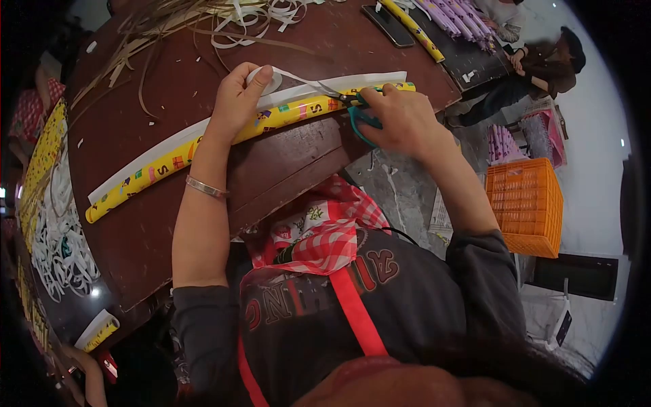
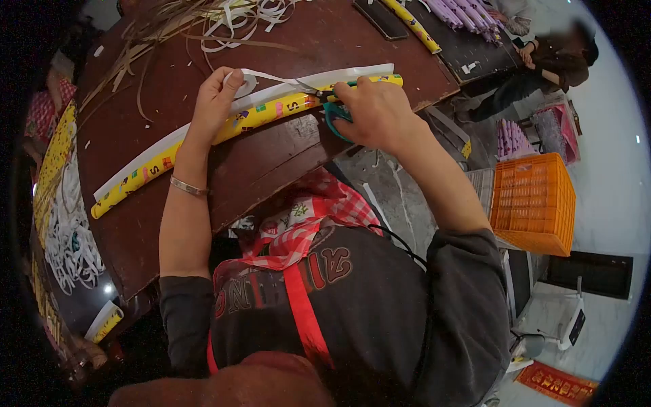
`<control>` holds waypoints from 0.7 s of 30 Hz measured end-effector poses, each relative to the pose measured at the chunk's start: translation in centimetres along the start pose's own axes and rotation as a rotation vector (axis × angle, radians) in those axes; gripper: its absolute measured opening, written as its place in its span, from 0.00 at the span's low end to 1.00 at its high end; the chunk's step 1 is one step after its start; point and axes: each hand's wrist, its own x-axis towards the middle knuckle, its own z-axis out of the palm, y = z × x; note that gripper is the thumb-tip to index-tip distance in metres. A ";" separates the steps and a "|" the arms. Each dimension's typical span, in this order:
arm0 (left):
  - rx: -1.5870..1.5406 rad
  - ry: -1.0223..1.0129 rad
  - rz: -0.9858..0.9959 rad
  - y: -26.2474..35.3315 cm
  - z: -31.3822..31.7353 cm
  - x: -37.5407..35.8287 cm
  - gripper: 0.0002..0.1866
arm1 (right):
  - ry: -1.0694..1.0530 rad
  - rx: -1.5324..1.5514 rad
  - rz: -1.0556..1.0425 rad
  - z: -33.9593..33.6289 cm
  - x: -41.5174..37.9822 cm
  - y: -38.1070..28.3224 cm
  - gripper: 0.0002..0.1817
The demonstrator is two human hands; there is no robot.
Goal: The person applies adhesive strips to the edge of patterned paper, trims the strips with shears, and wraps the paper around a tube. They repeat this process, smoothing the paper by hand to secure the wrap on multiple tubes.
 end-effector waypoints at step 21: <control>-0.018 -0.056 0.030 -0.9 0.0 1.0 0.25 | -0.232 -0.070 0.172 -2.0 2.8 -4.5 0.25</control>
